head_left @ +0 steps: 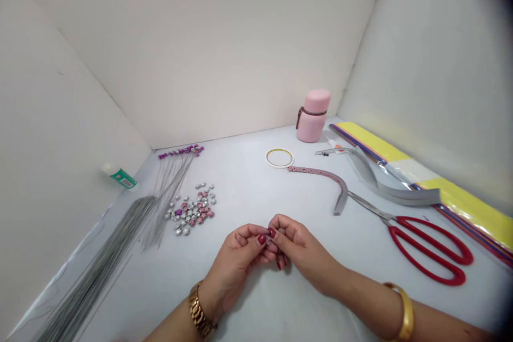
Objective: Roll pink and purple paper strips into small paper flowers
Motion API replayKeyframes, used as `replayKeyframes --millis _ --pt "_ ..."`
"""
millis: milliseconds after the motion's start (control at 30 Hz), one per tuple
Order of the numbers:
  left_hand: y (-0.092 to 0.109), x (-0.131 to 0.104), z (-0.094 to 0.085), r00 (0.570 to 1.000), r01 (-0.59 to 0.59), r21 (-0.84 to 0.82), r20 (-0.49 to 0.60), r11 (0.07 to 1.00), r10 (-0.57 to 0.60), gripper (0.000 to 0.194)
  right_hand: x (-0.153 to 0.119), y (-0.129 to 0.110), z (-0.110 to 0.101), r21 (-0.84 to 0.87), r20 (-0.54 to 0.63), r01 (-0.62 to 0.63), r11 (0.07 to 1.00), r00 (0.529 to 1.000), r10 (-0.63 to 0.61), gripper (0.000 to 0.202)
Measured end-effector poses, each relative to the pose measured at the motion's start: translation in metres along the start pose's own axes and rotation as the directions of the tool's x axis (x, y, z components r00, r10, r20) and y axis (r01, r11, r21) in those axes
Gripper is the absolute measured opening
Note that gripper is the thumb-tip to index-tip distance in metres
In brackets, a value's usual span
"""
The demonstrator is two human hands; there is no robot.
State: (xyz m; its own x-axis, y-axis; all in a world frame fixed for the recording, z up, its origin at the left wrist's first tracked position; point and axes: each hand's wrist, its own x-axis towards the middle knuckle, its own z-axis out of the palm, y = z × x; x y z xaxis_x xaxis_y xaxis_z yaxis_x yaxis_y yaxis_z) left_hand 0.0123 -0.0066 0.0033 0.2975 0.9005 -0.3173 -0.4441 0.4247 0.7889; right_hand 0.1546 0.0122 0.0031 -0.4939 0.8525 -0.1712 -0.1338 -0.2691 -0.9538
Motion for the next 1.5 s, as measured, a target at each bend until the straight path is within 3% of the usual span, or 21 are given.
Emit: replayKeyframes --millis 467,700,833,1100,1300,1500 --pt "0.003 0.0 0.0 0.999 -0.028 -0.019 0.04 0.999 0.029 0.009 0.001 -0.003 0.002 0.12 0.016 -0.029 0.992 1.0 0.027 0.02" --pt "-0.001 0.001 0.003 0.987 -0.157 0.133 -0.021 0.979 0.161 0.013 -0.001 -0.005 -0.002 -0.17 -0.026 0.111 0.979 0.993 -0.117 0.021" --pt "-0.002 0.002 0.002 0.973 -0.189 0.287 -0.076 0.939 0.219 0.011 -0.002 -0.004 -0.002 -0.203 0.002 0.13 0.971 0.991 -0.132 0.019" --pt "0.002 0.003 0.003 0.978 -0.177 0.237 -0.064 0.955 0.197 0.011 0.002 -0.004 -0.004 -0.257 -0.023 0.167 0.952 0.984 -0.179 0.018" --pt "0.003 0.002 0.006 0.979 -0.182 0.31 -0.032 0.933 0.201 0.013 0.001 0.003 -0.005 -0.507 0.002 0.265 0.82 0.952 -0.306 0.016" --pt "0.004 0.001 0.004 0.978 -0.195 0.299 -0.018 0.934 0.209 0.012 0.0 0.001 -0.003 -0.685 -0.034 0.24 0.688 0.932 -0.36 0.015"
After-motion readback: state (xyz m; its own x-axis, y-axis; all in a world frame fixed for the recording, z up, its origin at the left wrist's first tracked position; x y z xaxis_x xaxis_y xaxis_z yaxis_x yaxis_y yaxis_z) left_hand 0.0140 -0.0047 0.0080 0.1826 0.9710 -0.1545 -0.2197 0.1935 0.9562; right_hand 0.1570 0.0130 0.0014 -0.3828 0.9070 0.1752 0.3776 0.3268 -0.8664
